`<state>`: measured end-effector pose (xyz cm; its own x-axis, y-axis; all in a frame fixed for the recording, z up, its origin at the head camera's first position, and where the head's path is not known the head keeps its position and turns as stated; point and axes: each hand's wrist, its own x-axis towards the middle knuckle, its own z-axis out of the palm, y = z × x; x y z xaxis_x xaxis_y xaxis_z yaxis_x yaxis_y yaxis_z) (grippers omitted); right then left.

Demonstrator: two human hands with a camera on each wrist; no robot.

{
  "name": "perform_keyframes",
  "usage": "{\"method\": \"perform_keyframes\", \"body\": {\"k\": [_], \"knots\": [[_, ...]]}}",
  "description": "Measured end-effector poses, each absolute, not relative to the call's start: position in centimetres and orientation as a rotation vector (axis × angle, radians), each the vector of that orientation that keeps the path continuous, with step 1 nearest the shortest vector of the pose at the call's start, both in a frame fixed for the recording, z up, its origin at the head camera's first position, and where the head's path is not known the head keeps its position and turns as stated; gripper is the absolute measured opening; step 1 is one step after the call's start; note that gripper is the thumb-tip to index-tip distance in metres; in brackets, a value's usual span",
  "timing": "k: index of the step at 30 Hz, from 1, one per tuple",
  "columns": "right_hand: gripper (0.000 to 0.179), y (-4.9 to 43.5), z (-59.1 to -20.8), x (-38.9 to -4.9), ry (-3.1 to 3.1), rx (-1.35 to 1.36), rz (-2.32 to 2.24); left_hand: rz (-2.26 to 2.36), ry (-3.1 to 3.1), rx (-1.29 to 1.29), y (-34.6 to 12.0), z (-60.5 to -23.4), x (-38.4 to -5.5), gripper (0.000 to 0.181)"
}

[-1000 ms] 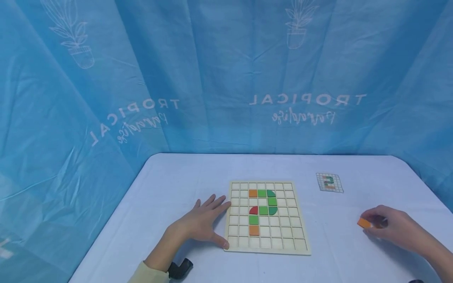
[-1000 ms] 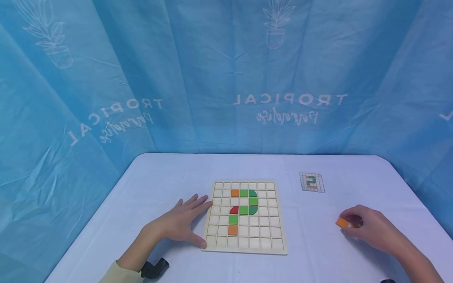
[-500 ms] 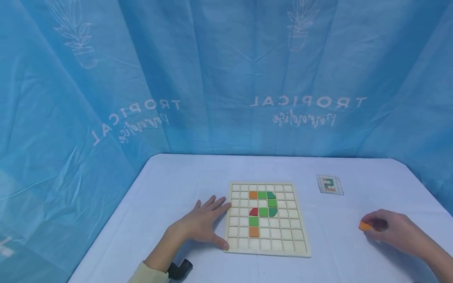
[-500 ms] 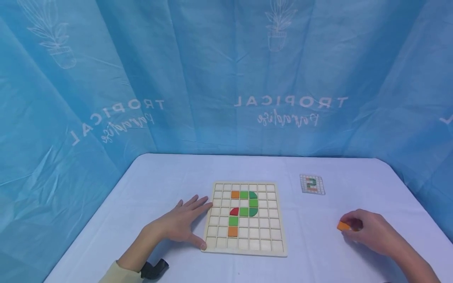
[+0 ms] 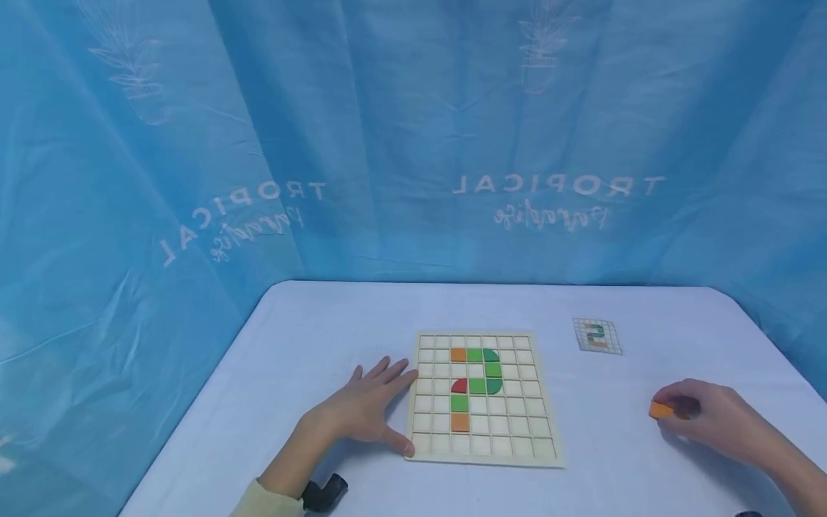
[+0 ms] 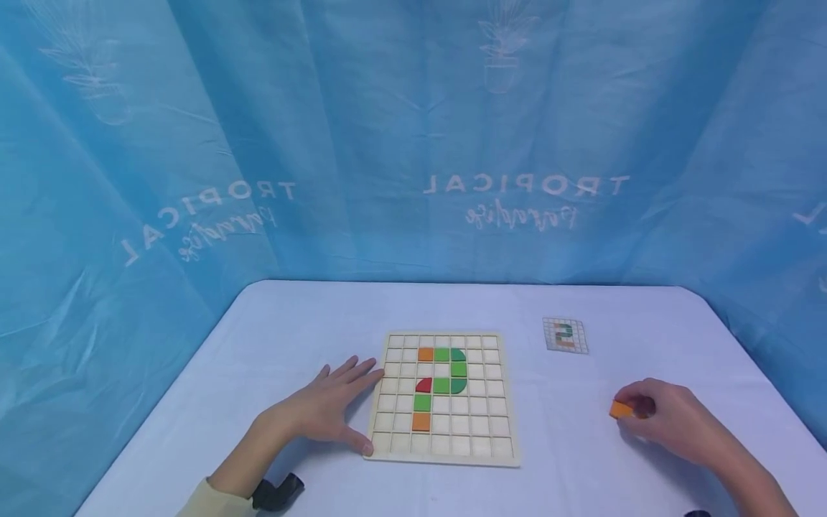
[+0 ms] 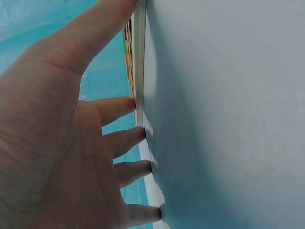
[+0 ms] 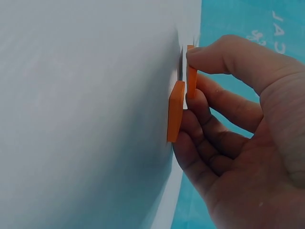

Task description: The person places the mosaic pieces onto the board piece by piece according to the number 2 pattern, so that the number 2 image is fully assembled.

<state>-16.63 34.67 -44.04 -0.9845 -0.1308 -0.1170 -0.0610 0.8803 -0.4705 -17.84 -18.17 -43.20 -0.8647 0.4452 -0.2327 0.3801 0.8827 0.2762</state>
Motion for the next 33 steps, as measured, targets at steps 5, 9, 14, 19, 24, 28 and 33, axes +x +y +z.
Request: {"method": "perform_keyframes", "body": {"k": [5,9,14,19,24,28,33], "knots": [[0.038,34.3,-44.2,-16.9,2.93,-0.167,-0.72,0.327,2.76,0.641,-18.5,-43.2,-17.8,0.122],[0.04,33.9,-44.0,-17.1,2.916,-0.172,-0.739,0.323,2.767,0.642,-18.4,-43.2,-17.8,0.123],[0.04,33.1,-43.6,-16.9,2.903,-0.225,-0.788,0.319,2.768,0.625,-18.3,-43.1,-17.9,0.123],[0.037,31.9,-43.3,-16.8,2.912,-0.359,-0.842,0.329,2.763,0.62,-18.4,-43.0,-17.7,0.123],[0.035,30.6,-43.2,-16.8,2.907,-0.413,-0.858,0.325,2.77,0.634,-18.4,-42.9,-17.7,0.122],[0.033,29.6,-43.2,-17.0,2.896,-0.444,-0.87,0.323,2.767,0.639,-18.4,-43.0,-17.8,0.122],[0.031,28.4,-43.0,-17.2,2.888,-0.514,-0.903,0.319,2.771,0.642,-18.4,-43.2,-17.8,0.122]]}}
